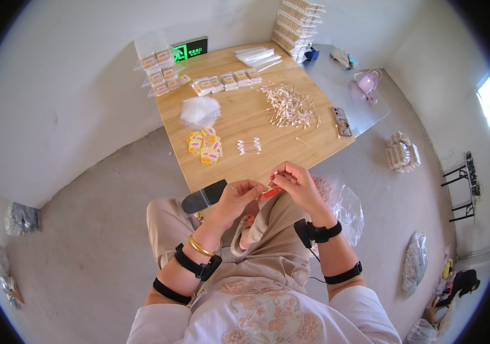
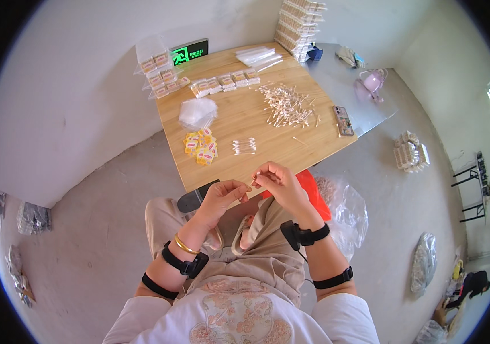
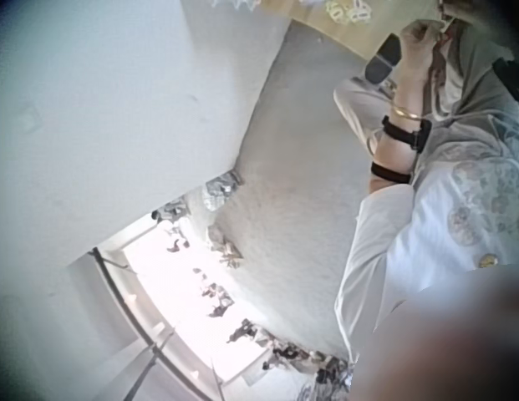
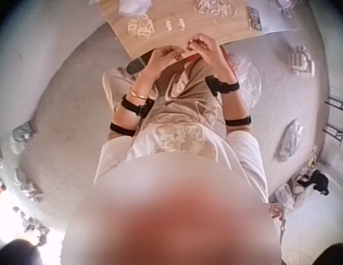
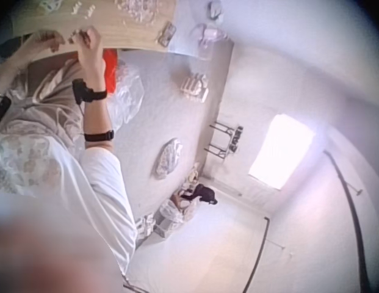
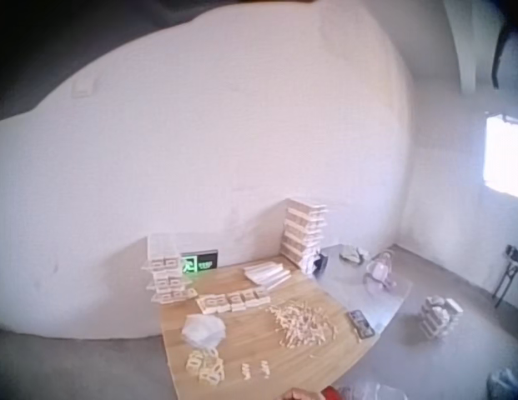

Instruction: Sort and arrange cotton swabs into specific quantities or patterns.

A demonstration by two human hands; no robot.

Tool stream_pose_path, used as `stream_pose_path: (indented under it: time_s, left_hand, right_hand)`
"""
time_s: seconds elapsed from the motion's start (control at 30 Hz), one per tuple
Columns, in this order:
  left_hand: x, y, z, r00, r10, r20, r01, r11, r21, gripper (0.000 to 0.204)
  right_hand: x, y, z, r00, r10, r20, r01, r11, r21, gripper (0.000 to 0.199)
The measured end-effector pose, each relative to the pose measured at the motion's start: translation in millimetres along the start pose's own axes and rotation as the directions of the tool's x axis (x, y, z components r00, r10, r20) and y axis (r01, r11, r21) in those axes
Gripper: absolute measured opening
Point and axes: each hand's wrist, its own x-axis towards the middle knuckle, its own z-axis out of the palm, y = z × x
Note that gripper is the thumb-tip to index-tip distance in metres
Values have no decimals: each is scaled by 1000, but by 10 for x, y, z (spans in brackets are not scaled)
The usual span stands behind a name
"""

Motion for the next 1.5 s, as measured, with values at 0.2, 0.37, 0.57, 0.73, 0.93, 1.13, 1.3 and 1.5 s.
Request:
stream_pose_path:
  time_s: [0.2,0.37,0.57,0.73,0.93,1.13,1.3,1.5]
  left_hand:
    - [-65,-417,-165,982,178,67,-65,-17,998,53]
    - [99,-728,-376,999,7,-33,32,95,995,50]
    - [492,-835,-491,997,2,-77,76,44,996,49]
    - [734,-914,-463,996,69,-57,65,-112,992,53]
    - [879,-816,-434,976,-147,-160,152,-63,986,63]
    - [976,-670,-317,921,-310,-237,194,-164,967,64]
    - [963,-651,-323,916,-328,-231,190,-151,970,62]
    - [960,-684,-331,928,-305,-216,175,-156,972,61]
  right_hand:
    - [61,1029,-683,969,21,-246,-118,915,-386,10]
    - [223,1520,-992,906,35,-422,-228,881,-415,9]
    - [501,1612,-1087,952,53,-303,-262,658,-706,12]
    - [736,1651,-1546,917,-125,-379,-286,457,-842,14]
    - [1194,1544,-1309,925,-259,-277,-101,535,-839,18]
    - [1512,1498,-522,978,-194,83,178,552,-814,35]
    - [1492,1423,-271,955,-197,222,289,454,-843,68]
    - [1553,1557,-338,973,-127,193,228,392,-891,83]
